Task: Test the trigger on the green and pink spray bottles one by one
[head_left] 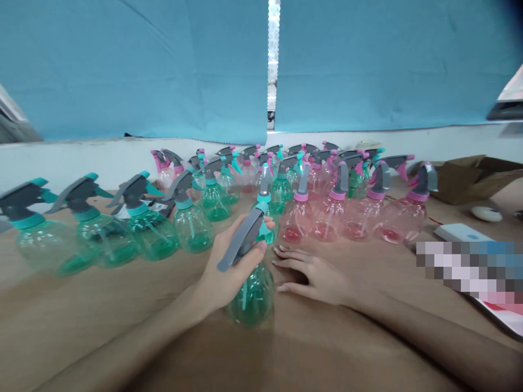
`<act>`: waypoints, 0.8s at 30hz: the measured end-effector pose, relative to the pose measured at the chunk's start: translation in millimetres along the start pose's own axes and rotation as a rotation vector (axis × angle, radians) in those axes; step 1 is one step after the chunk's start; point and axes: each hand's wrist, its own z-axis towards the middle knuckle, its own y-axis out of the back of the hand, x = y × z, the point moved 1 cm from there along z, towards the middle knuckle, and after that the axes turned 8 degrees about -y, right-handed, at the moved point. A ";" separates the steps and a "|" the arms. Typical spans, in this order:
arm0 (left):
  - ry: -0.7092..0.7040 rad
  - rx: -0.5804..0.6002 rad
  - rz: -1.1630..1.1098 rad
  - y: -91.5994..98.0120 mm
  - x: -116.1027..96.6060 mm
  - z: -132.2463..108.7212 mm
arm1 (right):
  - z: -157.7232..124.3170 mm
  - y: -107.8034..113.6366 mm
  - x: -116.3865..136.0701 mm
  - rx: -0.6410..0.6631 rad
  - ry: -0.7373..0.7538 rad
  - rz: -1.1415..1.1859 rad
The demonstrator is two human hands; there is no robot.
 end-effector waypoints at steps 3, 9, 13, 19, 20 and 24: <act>-0.001 0.005 -0.027 -0.2 0.7 -0.3 | -0.1 0.6 0.8 0.000 -0.001 -0.003; 0.008 0.010 -0.050 -0.2 0.6 -0.5 | -0.6 0.3 0.4 -0.018 0.014 0.013; 0.026 0.024 -0.035 0.1 1.5 -1.6 | -0.6 -0.3 -0.4 -0.024 0.024 0.012; 0.033 0.025 0.028 1.2 1.8 -2.5 | -0.4 -0.2 0.0 -0.014 0.014 0.016; 0.031 0.027 0.038 1.4 1.6 -2.5 | -0.3 -0.1 0.1 -0.011 0.012 0.015; 0.024 0.033 0.052 2.2 0.6 -1.0 | 0.0 -0.1 0.5 -0.007 0.012 0.001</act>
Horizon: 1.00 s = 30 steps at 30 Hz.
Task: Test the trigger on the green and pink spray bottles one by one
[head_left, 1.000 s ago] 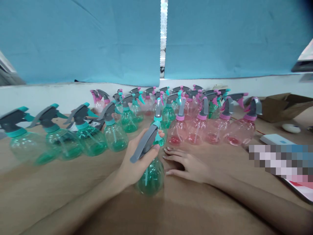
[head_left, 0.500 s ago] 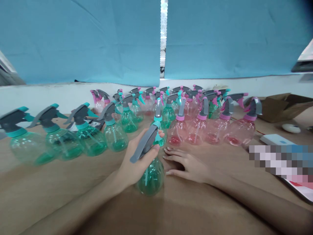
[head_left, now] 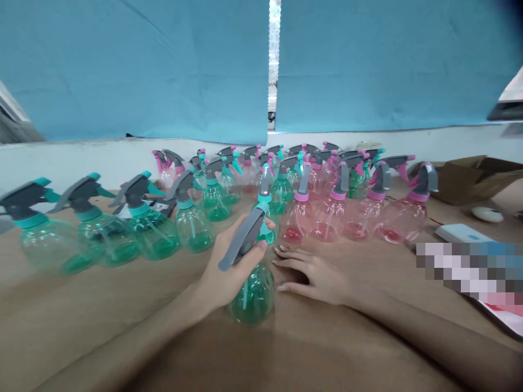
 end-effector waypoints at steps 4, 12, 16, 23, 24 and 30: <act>-0.041 -0.019 0.038 1.6 -2.9 2.3 | -0.1 -0.1 0.3 -0.015 0.013 0.011; -0.002 0.012 -0.053 1.3 0.6 0.6 | -1.1 -0.8 -0.3 -0.025 0.015 0.016; -0.040 -0.004 -0.002 1.9 -2.5 2.5 | -1.0 -0.4 0.1 -0.032 0.015 0.015; -0.017 -0.050 -0.045 -2.9 -2.7 1.9 | -0.2 1.0 1.4 -0.004 -0.003 -0.006; -0.013 -0.054 -0.050 -3.8 -1.8 1.3 | -0.2 1.3 1.8 -0.005 -0.003 -0.001; -0.019 -0.054 -0.043 -5.0 -0.9 0.9 | -0.5 2.9 4.2 -0.018 0.000 0.014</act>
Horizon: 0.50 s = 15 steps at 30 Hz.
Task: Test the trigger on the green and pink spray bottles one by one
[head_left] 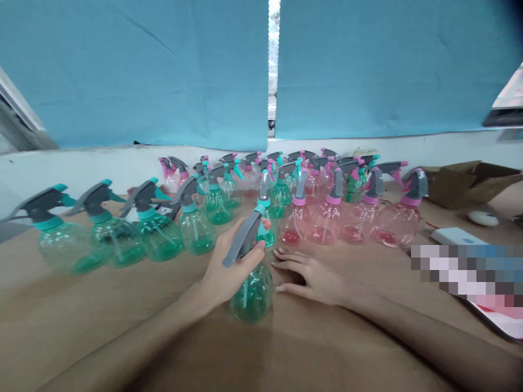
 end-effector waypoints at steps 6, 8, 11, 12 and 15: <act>0.009 0.000 0.042 -0.2 -1.2 0.6 | 0.5 1.8 1.5 0.014 0.002 -0.023; 0.003 -0.005 0.023 -0.6 -0.9 -0.2 | 0.7 2.5 2.1 0.016 -0.001 -0.025; 0.006 -0.005 -0.011 -1.3 0.8 -1.6 | 0.8 2.9 2.7 0.020 0.005 -0.023; 0.007 -0.006 -0.014 -1.5 1.5 -1.9 | 0.7 2.7 2.6 0.019 0.007 -0.023; 0.007 0.006 -0.012 -2.6 3.1 -1.8 | 0.4 1.0 1.0 0.013 0.005 -0.030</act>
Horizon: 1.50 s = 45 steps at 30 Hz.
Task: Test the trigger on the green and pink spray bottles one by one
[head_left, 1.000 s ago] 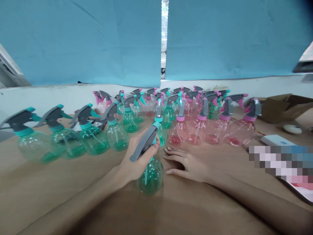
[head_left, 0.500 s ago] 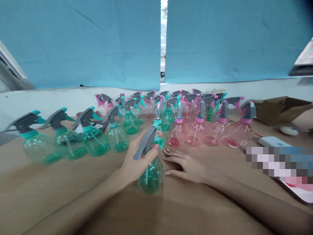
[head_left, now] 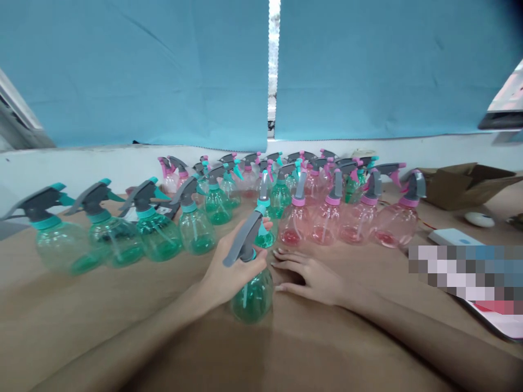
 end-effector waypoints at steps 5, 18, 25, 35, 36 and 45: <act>0.027 0.041 0.008 -3.0 -0.6 0.8 | -0.7 -4.7 -4.2 0.002 -0.005 -0.016; 0.039 0.060 0.064 -2.7 2.1 -1.0 | -1.0 -5.0 -4.7 0.005 -0.017 -0.032; 0.023 0.044 0.106 -4.0 1.7 0.2 | -1.1 -4.0 -2.9 0.000 -0.019 -0.021; 0.046 0.079 0.198 0.2 -4.9 2.5 | -1.5 -5.5 -5.2 -0.010 -0.010 -0.019; 0.045 0.075 0.215 1.4 -6.0 2.8 | -1.5 -5.5 -5.4 -0.009 -0.010 -0.023; -0.010 0.098 0.167 9.0 -11.4 3.2 | -1.1 -3.9 -3.3 -0.014 0.000 -0.021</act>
